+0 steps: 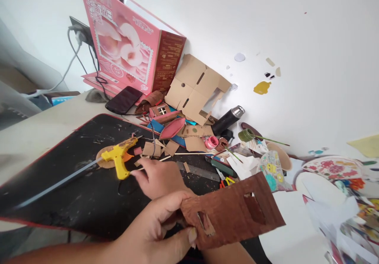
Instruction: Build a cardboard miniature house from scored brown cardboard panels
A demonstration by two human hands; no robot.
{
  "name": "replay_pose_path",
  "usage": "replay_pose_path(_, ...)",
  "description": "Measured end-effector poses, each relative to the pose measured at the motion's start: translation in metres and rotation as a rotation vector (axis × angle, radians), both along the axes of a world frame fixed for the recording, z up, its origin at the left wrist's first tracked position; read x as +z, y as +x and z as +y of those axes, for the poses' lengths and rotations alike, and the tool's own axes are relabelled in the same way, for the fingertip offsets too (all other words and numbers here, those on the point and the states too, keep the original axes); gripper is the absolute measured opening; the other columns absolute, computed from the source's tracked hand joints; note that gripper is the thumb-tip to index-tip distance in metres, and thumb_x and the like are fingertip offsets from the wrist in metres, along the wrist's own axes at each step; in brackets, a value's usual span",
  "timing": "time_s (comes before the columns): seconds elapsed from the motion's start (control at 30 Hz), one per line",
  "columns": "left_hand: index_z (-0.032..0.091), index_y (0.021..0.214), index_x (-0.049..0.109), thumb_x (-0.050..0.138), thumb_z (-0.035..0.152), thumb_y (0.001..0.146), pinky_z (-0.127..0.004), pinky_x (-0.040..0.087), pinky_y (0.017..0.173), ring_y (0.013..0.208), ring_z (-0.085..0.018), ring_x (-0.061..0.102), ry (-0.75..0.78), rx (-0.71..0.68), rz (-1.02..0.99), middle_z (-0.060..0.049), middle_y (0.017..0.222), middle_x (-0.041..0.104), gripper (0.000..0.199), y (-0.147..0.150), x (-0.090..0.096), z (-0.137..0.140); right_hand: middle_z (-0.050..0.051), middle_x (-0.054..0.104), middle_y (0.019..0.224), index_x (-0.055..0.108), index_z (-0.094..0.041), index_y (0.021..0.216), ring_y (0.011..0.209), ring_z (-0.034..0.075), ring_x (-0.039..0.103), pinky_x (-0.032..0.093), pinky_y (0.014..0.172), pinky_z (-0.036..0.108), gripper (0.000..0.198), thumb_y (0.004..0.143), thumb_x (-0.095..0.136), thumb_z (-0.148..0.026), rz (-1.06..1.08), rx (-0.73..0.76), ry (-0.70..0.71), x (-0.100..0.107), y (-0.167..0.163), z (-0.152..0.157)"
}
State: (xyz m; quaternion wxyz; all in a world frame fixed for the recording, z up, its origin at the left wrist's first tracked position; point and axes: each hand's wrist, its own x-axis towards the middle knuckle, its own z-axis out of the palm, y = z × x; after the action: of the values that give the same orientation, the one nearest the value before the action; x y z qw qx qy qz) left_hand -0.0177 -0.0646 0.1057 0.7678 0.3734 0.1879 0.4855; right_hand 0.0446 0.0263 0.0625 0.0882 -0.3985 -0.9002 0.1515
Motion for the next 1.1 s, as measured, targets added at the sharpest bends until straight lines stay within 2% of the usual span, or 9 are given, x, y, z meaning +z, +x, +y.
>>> replay_pose_path(0.07,0.019,0.105,0.074,0.072,0.013,0.08,-0.026,0.051,0.077,0.086,-0.018,0.065,-0.007,-0.005,0.018,-0.004,0.094,0.067,0.026,0.0,-0.001,-0.003,0.009,0.082,0.111,0.069,-0.025,0.131,0.091,0.027,0.077,0.051,0.068,0.034,0.038,0.104,0.063,-0.05,-0.031,0.091,-0.004,0.003,-0.018,-0.004)
replay_pose_path(0.17,0.019,0.104,0.075,0.071,0.01,0.076,-0.024,0.05,0.076,0.086,-0.016,0.064,0.003,-0.004,0.013,-0.003,0.097,0.064,0.029,-0.004,0.002,-0.005,0.016,0.078,0.117,0.062,-0.018,0.135,0.091,0.032,0.077,0.056,0.069,0.039,0.061,0.102,0.054,-0.069,-0.115,0.054,0.026,0.005,-0.044,-0.006)
replay_pose_path(0.27,0.018,0.1,0.075,0.07,0.007,0.076,-0.025,0.05,0.08,0.089,-0.017,0.066,0.008,0.021,-0.025,-0.003,0.097,0.065,0.027,-0.009,0.005,-0.004,0.02,0.077,0.107,0.063,-0.012,0.127,0.088,0.035,0.077,0.06,0.071,0.045,0.072,0.099,0.052,-0.077,-0.178,-0.006,0.005,0.0,-0.062,-0.004)
replay_pose_path(0.37,0.019,0.101,0.074,0.072,0.008,0.08,-0.026,0.051,0.082,0.092,-0.018,0.068,0.002,0.037,-0.053,-0.004,0.098,0.068,0.024,-0.01,0.005,-0.003,0.019,0.077,0.1,0.064,-0.011,0.122,0.085,0.035,0.078,0.062,0.071,0.045,0.067,0.095,0.064,-0.072,-0.212,-0.035,-0.04,-0.007,-0.07,-0.002)
replay_pose_path(0.53,0.02,0.11,0.072,0.073,0.018,0.09,-0.031,0.052,0.092,0.097,-0.02,0.072,-0.012,-0.019,-0.157,-0.006,0.104,0.074,0.02,-0.008,0.001,0.0,0.013,0.078,0.094,0.068,-0.015,0.112,0.081,0.033,0.078,0.06,0.07,0.042,0.034,0.096,0.065,-0.045,-0.168,-0.095,-0.067,-0.018,-0.073,0.001)
replay_pose_path(0.73,0.018,0.1,0.075,0.072,0.012,0.082,-0.025,0.05,0.077,0.086,-0.016,0.066,0.096,0.074,0.007,-0.005,0.097,0.069,0.019,-0.009,0.003,0.0,0.008,0.08,0.101,0.064,-0.021,0.127,0.092,0.027,0.078,0.058,0.079,0.036,0.045,0.091,0.07,-0.047,0.178,-0.142,-0.215,-0.022,-0.069,0.003)
replay_pose_path(0.83,0.018,0.104,0.078,0.072,0.017,0.084,-0.024,0.051,0.075,0.085,-0.017,0.066,0.217,0.078,0.092,-0.007,0.097,0.071,0.021,-0.007,-0.003,-0.001,0.004,0.079,0.098,0.063,-0.023,0.128,0.083,0.021,0.075,0.057,0.072,0.03,0.046,0.089,0.074,-0.046,0.417,-0.147,-0.389,-0.02,-0.063,0.005)
replay_pose_path(1.0,0.019,0.116,0.079,0.073,0.032,0.093,-0.033,0.055,0.091,0.1,-0.026,0.072,0.329,0.053,0.132,-0.014,0.109,0.077,0.027,0.007,-0.017,-0.004,-0.005,0.068,0.075,0.059,-0.022,0.118,0.048,0.012,0.062,0.044,0.044,0.022,0.043,0.091,0.069,-0.054,0.843,-0.123,-1.013,-0.018,-0.048,0.014)
replay_pose_path(1.1,0.019,0.115,0.08,0.072,0.045,0.096,-0.034,0.055,0.095,0.099,-0.026,0.073,0.327,0.023,0.124,-0.014,0.106,0.078,0.033,0.014,-0.023,-0.004,-0.006,0.065,0.067,0.063,-0.02,0.112,0.046,0.012,0.061,0.041,0.042,0.021,0.047,0.09,0.066,-0.061,1.0,-0.094,-1.18,-0.017,-0.037,0.02)
